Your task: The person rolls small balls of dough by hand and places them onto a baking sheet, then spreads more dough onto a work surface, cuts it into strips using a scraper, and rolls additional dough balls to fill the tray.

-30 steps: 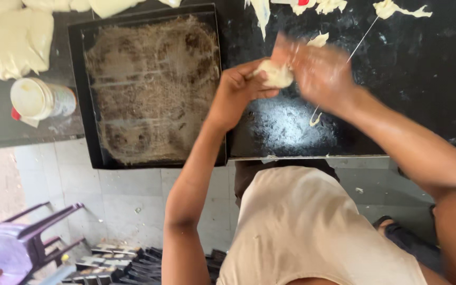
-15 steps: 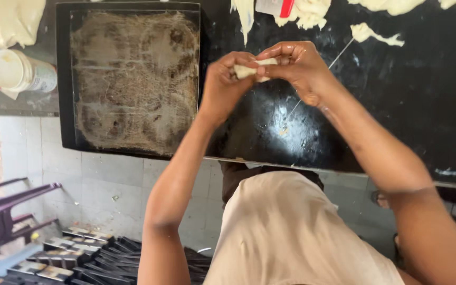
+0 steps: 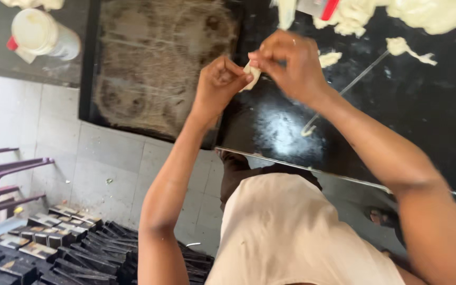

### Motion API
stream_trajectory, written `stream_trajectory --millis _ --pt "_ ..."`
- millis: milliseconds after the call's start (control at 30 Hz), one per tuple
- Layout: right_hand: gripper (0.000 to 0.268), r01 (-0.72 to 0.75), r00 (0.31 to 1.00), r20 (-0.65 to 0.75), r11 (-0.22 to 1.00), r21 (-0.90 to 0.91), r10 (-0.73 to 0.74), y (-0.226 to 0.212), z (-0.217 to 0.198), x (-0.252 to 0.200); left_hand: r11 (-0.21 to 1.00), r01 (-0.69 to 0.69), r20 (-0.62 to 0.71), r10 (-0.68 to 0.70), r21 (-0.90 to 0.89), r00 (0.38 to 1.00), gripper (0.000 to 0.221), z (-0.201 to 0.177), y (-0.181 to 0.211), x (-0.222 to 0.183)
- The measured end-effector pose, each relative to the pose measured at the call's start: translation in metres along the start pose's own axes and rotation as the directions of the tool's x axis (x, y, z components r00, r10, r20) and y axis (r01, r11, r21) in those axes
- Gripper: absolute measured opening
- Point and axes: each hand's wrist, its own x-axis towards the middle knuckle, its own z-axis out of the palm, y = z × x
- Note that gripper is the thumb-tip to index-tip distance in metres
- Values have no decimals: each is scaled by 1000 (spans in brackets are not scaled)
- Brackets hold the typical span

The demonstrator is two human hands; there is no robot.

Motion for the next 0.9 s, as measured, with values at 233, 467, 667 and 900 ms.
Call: stream_trajectory --millis 233,467,667,900 --pt "24 554 800 108 659 -510 -590 -25 53 -1 785 236 163 -174 -573 971 44 -39 3 -19" --pt "35 74 983 177 988 -137 -49 -6 61 37 962 -270 35 268 50 963 54 -40 -44 -52" --pt "52 360 921 192 929 -80 -340 -22 120 -30 979 -200 -113 196 -31 974 54 -62 -47 -111" --pt "28 350 905 326 912 -212 -271 33 179 -47 730 274 -434 35 626 900 28 -126 -86 -141"
